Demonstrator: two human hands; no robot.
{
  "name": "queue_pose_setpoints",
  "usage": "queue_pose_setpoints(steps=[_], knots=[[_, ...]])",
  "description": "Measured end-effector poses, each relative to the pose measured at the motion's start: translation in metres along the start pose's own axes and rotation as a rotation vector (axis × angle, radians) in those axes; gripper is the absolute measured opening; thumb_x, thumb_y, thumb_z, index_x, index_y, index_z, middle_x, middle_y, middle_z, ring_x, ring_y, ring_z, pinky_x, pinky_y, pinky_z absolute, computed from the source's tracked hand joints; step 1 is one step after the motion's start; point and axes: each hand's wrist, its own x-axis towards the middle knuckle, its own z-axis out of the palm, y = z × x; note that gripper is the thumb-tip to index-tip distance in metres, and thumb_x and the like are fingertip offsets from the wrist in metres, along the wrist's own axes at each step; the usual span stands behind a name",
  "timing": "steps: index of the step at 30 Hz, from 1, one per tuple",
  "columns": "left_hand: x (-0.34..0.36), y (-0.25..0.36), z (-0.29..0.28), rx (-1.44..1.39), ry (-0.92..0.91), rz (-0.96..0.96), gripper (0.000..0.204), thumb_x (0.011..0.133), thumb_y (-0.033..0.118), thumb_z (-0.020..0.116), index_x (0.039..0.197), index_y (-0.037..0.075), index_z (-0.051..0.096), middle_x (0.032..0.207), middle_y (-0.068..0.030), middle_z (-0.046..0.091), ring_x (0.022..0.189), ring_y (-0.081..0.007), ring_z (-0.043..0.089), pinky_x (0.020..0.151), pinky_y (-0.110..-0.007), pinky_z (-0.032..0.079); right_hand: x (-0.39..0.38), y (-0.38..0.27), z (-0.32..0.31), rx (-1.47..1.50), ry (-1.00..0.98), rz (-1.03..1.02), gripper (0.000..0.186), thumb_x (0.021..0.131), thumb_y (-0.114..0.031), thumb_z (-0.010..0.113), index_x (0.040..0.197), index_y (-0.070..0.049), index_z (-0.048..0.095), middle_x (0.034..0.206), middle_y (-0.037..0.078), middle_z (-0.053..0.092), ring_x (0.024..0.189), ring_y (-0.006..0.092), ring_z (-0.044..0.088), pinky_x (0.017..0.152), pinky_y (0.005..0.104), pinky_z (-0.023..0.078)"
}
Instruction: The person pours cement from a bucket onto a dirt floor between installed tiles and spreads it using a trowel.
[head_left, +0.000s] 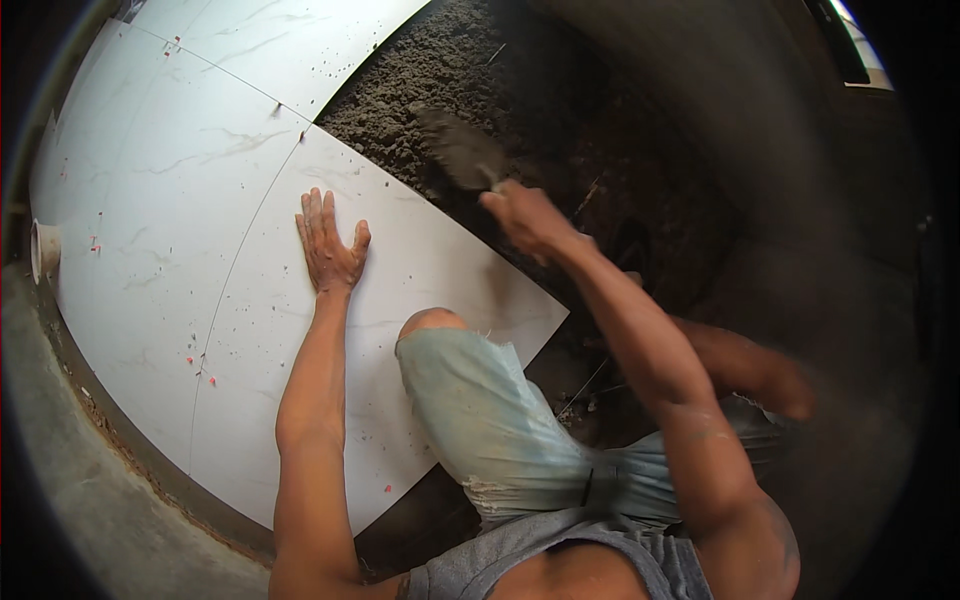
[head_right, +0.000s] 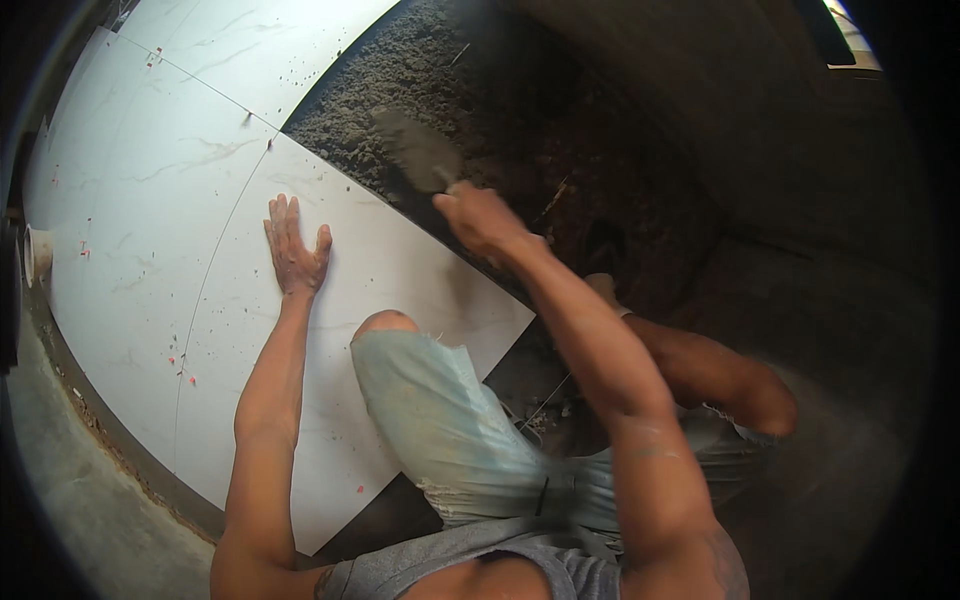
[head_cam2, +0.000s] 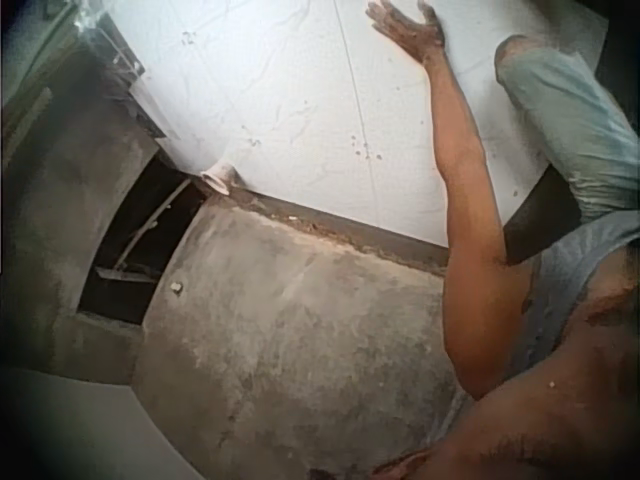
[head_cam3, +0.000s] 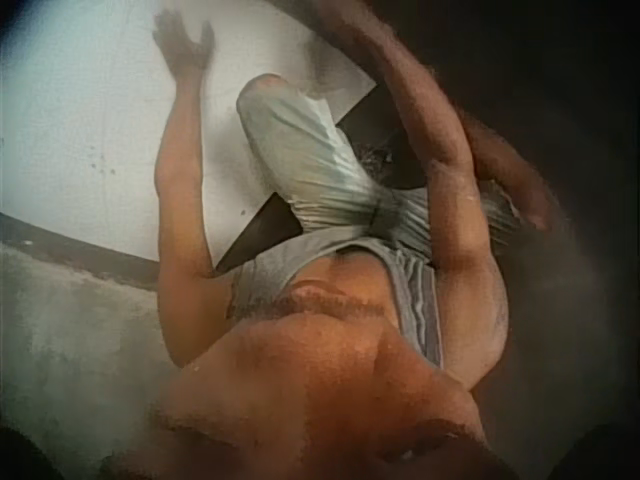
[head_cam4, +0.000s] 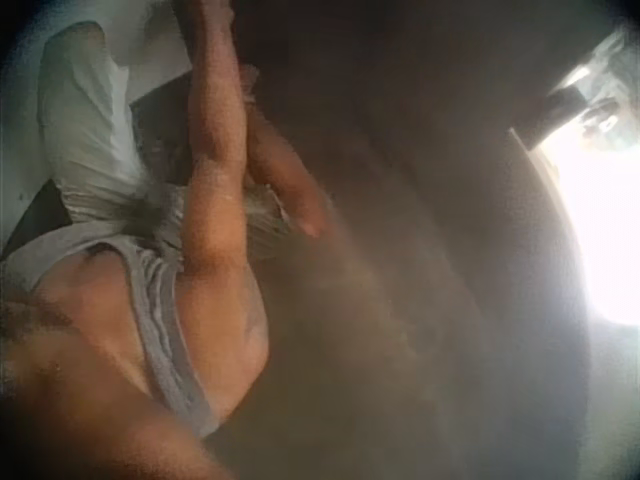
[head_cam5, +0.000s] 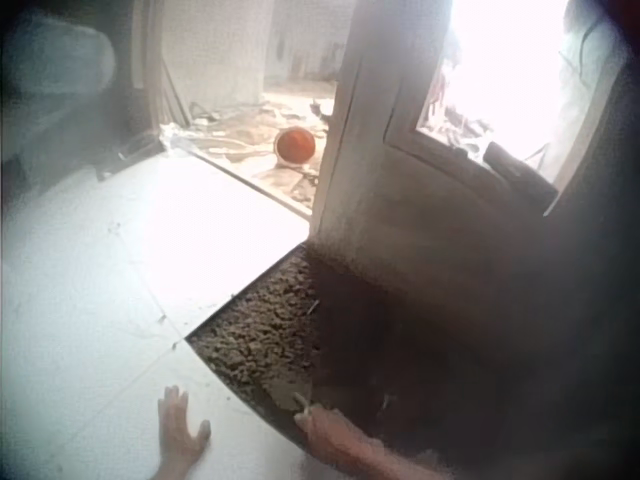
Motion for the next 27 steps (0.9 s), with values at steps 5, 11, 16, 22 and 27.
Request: queue_pose_setpoints(steps=[5,11,16,22,27], knots=[[0.006,-0.002,-0.008,-0.009,0.009,-0.003,0.070,0.087,0.042,0.057,0.143,0.004,0.039,0.153,-0.0180,0.033,0.146,-0.0334,0.024,0.120,-0.052,0.018,0.028,0.039,0.044,0.180,0.110,0.176,0.048,0.100,-0.036,0.036,0.106,0.007,0.055,0.076,0.023,0.064,0.065,0.0363,0.066,0.061,0.0480,0.051],[0.008,-0.012,-0.006,-0.003,-0.009,-0.022,0.071,0.088,0.043,0.057,0.143,0.004,0.038,0.153,-0.0181,0.032,0.145,-0.0348,0.024,0.119,-0.053,0.018,-0.003,0.009,0.018,0.395,0.082,0.293,0.049,0.100,-0.037,0.036,0.103,0.008,0.055,0.072,0.023,0.062,0.062,0.0379,0.065,0.055,0.0496,0.050],[0.013,-0.019,0.003,-0.034,-0.011,0.001,0.071,0.087,0.042,0.059,0.143,0.002,0.039,0.153,-0.0173,0.033,0.145,-0.0344,0.024,0.119,-0.053,0.019,0.057,-0.019,0.050,-0.074,-0.029,-0.060,0.046,0.100,-0.035,0.038,0.115,0.005,0.054,0.097,0.035,0.064,0.094,0.0487,0.064,0.078,0.0531,0.051],[0.024,-0.020,-0.007,0.021,-0.021,-0.008,0.072,0.086,0.039,0.060,0.144,0.004,0.037,0.154,-0.0176,0.032,0.146,-0.0342,0.024,0.119,-0.053,0.018,0.028,0.004,0.030,0.167,0.058,0.209,0.044,0.101,-0.033,0.040,0.115,0.005,0.055,0.102,0.034,0.064,0.102,0.0480,0.061,0.086,0.0545,0.048],[0.016,0.009,0.009,-0.060,-0.018,-0.025,0.073,0.087,0.037,0.059,0.147,0.004,0.034,0.154,-0.0186,0.032,0.146,-0.0352,0.023,0.119,-0.053,0.016,0.109,-0.049,0.021,0.032,0.061,-0.001,0.042,0.100,-0.034,0.043,0.115,0.002,0.059,0.100,0.031,0.066,0.100,0.0449,0.064,0.085,0.0501,0.053]])
